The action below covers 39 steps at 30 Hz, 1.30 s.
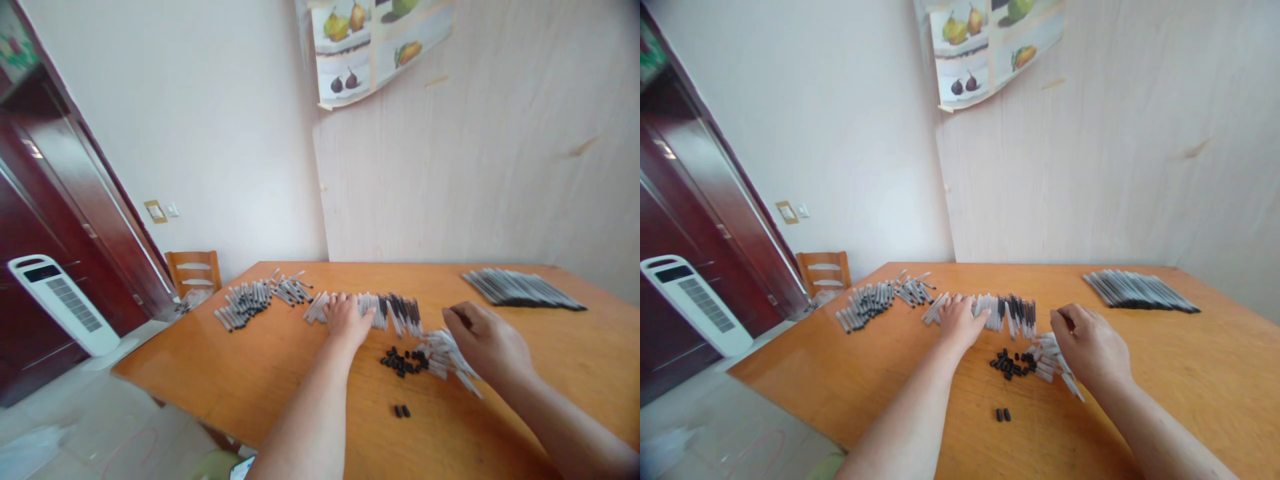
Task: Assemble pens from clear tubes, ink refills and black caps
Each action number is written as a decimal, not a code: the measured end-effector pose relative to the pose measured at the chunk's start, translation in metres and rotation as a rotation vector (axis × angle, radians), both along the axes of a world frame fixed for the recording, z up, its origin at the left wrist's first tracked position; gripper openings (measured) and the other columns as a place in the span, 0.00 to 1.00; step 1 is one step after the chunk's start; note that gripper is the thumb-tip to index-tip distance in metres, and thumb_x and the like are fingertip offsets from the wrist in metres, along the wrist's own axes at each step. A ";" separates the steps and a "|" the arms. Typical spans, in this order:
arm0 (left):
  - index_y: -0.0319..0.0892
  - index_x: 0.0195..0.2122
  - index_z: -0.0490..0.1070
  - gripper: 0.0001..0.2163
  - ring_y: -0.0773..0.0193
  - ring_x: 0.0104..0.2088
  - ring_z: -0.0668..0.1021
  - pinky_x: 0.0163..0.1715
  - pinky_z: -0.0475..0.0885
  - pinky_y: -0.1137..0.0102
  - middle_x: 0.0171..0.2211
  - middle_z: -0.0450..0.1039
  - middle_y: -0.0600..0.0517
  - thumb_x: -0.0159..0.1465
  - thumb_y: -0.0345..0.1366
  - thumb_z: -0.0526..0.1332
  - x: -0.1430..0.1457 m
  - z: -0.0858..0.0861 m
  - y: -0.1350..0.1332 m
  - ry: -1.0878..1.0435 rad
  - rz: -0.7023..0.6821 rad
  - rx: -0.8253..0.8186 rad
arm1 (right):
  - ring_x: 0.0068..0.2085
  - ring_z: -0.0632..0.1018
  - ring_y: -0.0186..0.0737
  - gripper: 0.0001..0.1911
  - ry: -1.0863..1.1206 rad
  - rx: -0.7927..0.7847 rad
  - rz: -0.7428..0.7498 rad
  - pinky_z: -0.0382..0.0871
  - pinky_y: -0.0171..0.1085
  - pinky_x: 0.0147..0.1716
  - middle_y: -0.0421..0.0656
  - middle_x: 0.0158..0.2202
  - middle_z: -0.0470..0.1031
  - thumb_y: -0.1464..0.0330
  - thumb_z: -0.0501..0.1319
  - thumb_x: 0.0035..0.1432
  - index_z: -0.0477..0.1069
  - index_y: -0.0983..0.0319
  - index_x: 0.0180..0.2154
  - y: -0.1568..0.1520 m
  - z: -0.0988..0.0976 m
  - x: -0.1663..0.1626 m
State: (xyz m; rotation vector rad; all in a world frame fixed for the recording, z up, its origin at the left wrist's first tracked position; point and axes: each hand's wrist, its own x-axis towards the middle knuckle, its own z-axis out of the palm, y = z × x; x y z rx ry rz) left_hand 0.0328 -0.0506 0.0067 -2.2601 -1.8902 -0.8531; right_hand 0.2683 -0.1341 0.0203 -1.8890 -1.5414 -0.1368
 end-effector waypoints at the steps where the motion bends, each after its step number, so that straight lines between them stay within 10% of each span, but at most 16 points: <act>1: 0.46 0.40 0.74 0.18 0.47 0.52 0.67 0.50 0.60 0.53 0.46 0.71 0.43 0.59 0.54 0.58 0.000 0.000 0.000 0.005 0.003 -0.013 | 0.30 0.73 0.42 0.18 -0.001 0.003 0.002 0.57 0.36 0.25 0.43 0.27 0.74 0.54 0.51 0.59 0.70 0.56 0.26 0.000 0.000 0.000; 39: 0.43 0.38 0.77 0.13 0.43 0.53 0.66 0.50 0.58 0.51 0.50 0.71 0.39 0.59 0.43 0.57 -0.001 -0.001 0.004 0.127 0.125 -0.088 | 0.32 0.72 0.40 0.17 0.011 -0.030 0.042 0.55 0.35 0.28 0.42 0.29 0.73 0.57 0.50 0.61 0.68 0.58 0.27 -0.001 0.004 -0.006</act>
